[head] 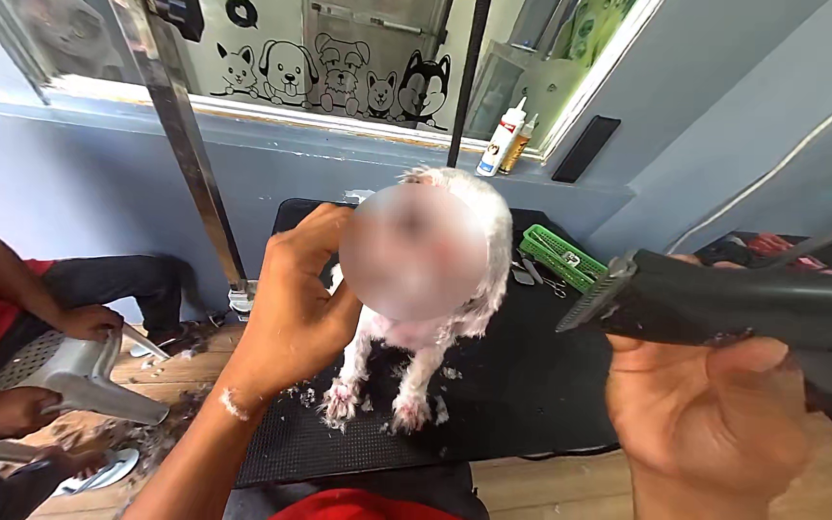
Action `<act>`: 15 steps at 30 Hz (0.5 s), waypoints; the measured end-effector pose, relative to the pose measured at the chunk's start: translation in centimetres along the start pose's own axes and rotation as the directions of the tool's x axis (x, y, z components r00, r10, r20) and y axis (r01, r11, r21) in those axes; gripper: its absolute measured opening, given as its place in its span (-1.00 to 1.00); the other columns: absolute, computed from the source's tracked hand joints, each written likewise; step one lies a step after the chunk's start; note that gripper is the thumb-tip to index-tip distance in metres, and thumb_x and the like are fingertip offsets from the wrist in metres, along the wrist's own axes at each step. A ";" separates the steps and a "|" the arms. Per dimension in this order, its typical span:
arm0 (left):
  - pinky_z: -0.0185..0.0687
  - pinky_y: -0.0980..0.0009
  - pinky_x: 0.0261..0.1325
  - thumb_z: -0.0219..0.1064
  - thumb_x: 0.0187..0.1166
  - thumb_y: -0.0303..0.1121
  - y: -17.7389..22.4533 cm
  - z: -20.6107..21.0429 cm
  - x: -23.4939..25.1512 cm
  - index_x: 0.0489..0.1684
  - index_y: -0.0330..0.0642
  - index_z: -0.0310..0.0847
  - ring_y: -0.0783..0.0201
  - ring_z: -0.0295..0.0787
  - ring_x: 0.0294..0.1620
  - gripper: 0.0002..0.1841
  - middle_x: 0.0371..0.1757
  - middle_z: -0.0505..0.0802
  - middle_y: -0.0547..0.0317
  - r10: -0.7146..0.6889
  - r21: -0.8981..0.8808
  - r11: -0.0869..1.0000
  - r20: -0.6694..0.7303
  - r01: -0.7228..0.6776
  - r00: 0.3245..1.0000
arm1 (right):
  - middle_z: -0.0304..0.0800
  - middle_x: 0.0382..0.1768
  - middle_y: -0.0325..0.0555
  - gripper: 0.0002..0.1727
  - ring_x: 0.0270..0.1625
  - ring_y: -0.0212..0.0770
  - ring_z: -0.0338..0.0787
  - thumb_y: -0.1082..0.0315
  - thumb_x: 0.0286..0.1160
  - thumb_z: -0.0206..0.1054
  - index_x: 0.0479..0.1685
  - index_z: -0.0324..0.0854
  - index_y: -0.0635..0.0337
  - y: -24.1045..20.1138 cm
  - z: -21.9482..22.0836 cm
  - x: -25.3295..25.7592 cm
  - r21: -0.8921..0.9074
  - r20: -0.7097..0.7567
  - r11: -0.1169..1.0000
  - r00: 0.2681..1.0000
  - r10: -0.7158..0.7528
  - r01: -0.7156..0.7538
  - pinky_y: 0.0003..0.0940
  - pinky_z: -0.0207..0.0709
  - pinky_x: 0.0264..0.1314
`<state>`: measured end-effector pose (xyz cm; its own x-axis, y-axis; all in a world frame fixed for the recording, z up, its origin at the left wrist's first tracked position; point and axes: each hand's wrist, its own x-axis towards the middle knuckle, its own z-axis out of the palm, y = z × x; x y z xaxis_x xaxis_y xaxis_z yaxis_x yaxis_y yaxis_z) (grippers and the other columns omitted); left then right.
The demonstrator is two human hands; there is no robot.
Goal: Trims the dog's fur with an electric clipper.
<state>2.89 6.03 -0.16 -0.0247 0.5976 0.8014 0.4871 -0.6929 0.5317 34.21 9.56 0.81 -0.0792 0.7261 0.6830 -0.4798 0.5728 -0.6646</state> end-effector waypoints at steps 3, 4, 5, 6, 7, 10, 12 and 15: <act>0.70 0.42 0.12 0.32 0.61 -0.35 0.4 0.6 1.6 -0.16 -0.19 0.73 0.40 0.73 0.03 -0.88 -0.10 0.81 0.25 -0.004 0.050 0.999 0.017 0.003 1.000 | 0.72 0.38 -0.11 -0.40 0.40 -0.06 0.75 0.26 0.44 0.55 0.50 0.47 -0.05 -0.3 1.0 0.0 -0.147 0.086 0.973 0.982 -0.168 0.179 -0.09 0.69 0.44; 0.68 0.43 0.10 0.32 0.60 -0.35 0.5 0.8 2.1 -0.17 -0.17 0.74 0.42 0.73 0.01 -0.88 -0.11 0.81 0.27 -0.015 0.062 0.998 0.020 0.013 1.000 | 0.72 0.39 -0.11 -0.35 0.42 -0.02 0.74 0.29 0.42 0.57 0.51 0.41 -0.06 -0.4 1.2 0.1 -0.216 0.134 0.944 0.965 -0.223 0.248 -0.03 0.65 0.50; 0.67 0.45 0.07 0.32 0.60 -0.34 0.7 0.9 2.4 -0.18 -0.14 0.74 0.43 0.73 -0.02 -0.88 -0.14 0.81 0.29 -0.028 0.072 0.997 0.020 0.027 0.999 | 0.71 0.38 -0.12 -0.29 0.42 0.02 0.74 0.29 0.36 0.62 0.51 0.34 -0.05 -0.6 1.3 0.3 -0.288 0.176 0.907 0.948 -0.267 0.308 0.04 0.62 0.54; 0.66 0.45 0.05 0.33 0.60 -0.33 0.8 1.1 2.7 -0.20 -0.12 0.75 0.44 0.73 -0.03 -0.89 -0.16 0.81 0.30 -0.042 0.079 0.996 0.017 0.040 0.999 | 0.73 0.35 -0.11 -0.24 0.40 0.06 0.75 0.28 0.30 0.67 0.50 0.33 -0.04 -0.9 1.5 0.5 -0.343 0.209 0.869 0.931 -0.299 0.356 0.09 0.62 0.53; 0.67 0.45 0.06 0.34 0.60 -0.32 1.0 1.2 3.0 -0.21 -0.11 0.75 0.45 0.74 -0.03 -0.89 -0.16 0.82 0.31 -0.053 0.085 0.995 0.013 0.052 0.999 | 0.76 0.31 -0.10 -0.23 0.35 0.09 0.78 0.26 0.23 0.71 0.45 0.34 -0.04 -1.1 1.7 0.7 -0.380 0.239 0.837 0.916 -0.323 0.395 0.11 0.66 0.50; 0.67 0.47 0.05 0.35 0.61 -0.30 1.2 1.5 3.3 -0.22 -0.08 0.76 0.48 0.75 -0.05 -0.89 -0.18 0.83 0.34 -0.071 0.100 0.992 -0.009 0.071 0.997 | 0.81 0.27 -0.21 -0.33 0.34 0.03 0.81 0.27 0.26 0.69 0.38 0.45 -0.13 -1.3 3.2 0.8 -0.451 0.344 0.774 0.887 -0.309 0.444 0.00 0.73 0.46; 0.65 0.47 0.05 0.36 0.61 -0.29 1.2 1.6 3.4 -0.21 -0.10 0.76 0.48 0.75 -0.04 -0.88 -0.18 0.83 0.33 -0.074 0.095 0.993 -0.017 0.076 0.997 | 0.80 0.32 -0.32 -0.38 0.40 -0.07 0.78 0.28 0.35 0.63 0.43 0.48 -0.17 -0.9 3.9 0.8 -0.495 0.403 0.734 0.871 -0.280 0.465 -0.08 0.69 0.52; 0.66 0.49 0.05 0.36 0.61 -0.28 1.1 1.5 3.4 -0.21 -0.10 0.77 0.49 0.75 -0.04 -0.87 -0.18 0.83 0.33 -0.064 0.100 0.993 -0.018 0.066 0.998 | 0.78 0.37 -0.25 -0.41 0.48 -0.04 0.73 0.36 0.40 0.58 0.43 0.49 -0.09 0.6 4.2 1.5 -0.455 0.474 0.749 0.844 -0.253 0.481 -0.06 0.63 0.59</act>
<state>4.63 7.92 2.75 -0.0716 0.6335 0.7704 0.5694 -0.6082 0.5531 30.15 9.41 2.73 -0.3590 0.2873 0.8880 0.0003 0.9515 -0.3077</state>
